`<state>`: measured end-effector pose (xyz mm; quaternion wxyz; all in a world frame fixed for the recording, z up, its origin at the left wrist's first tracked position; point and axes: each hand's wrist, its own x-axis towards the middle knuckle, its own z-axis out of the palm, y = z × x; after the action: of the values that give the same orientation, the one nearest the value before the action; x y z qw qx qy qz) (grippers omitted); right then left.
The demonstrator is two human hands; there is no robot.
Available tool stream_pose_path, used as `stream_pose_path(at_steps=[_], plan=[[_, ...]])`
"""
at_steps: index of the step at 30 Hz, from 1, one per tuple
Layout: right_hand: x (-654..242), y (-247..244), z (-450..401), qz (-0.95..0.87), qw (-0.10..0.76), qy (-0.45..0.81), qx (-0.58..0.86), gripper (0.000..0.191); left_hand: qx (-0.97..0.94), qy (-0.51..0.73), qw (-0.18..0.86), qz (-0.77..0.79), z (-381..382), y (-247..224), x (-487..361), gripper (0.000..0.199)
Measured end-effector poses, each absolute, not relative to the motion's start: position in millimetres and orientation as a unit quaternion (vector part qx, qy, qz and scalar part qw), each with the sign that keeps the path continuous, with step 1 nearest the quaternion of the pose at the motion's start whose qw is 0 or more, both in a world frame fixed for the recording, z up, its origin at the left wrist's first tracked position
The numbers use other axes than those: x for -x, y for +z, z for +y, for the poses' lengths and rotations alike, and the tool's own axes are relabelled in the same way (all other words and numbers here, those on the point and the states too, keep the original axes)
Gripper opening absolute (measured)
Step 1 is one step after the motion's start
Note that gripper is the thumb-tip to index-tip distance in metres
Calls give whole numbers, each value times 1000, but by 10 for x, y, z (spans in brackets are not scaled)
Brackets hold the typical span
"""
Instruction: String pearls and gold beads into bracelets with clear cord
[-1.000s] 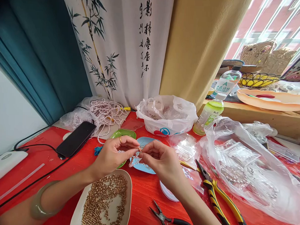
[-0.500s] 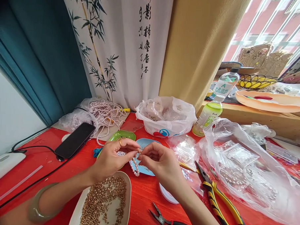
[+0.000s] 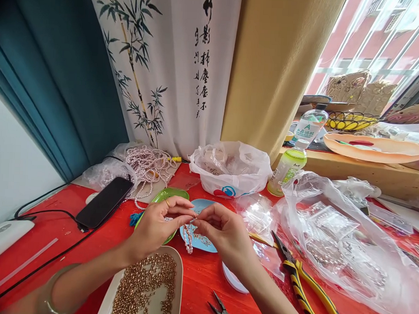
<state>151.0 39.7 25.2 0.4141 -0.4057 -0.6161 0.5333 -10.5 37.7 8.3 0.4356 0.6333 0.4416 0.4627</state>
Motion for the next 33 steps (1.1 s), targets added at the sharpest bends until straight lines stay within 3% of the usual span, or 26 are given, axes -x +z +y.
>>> stream_pose_path(at_steps=[6, 15, 23, 33], plan=[[-1490, 238, 382, -571, 440, 565, 402, 20, -583, 481, 493, 431, 420, 72, 79, 7], [-1477, 223, 397, -569, 440, 565, 404, 24, -627, 472, 455, 421, 371, 148, 70, 13], [-1472, 291, 316, -561, 435, 590, 384, 23, -567, 465, 578, 358, 396, 146, 95, 13], [-1441, 277, 211, -516, 461, 634, 346, 19, -516, 457, 645, 330, 370, 134, 96, 22]])
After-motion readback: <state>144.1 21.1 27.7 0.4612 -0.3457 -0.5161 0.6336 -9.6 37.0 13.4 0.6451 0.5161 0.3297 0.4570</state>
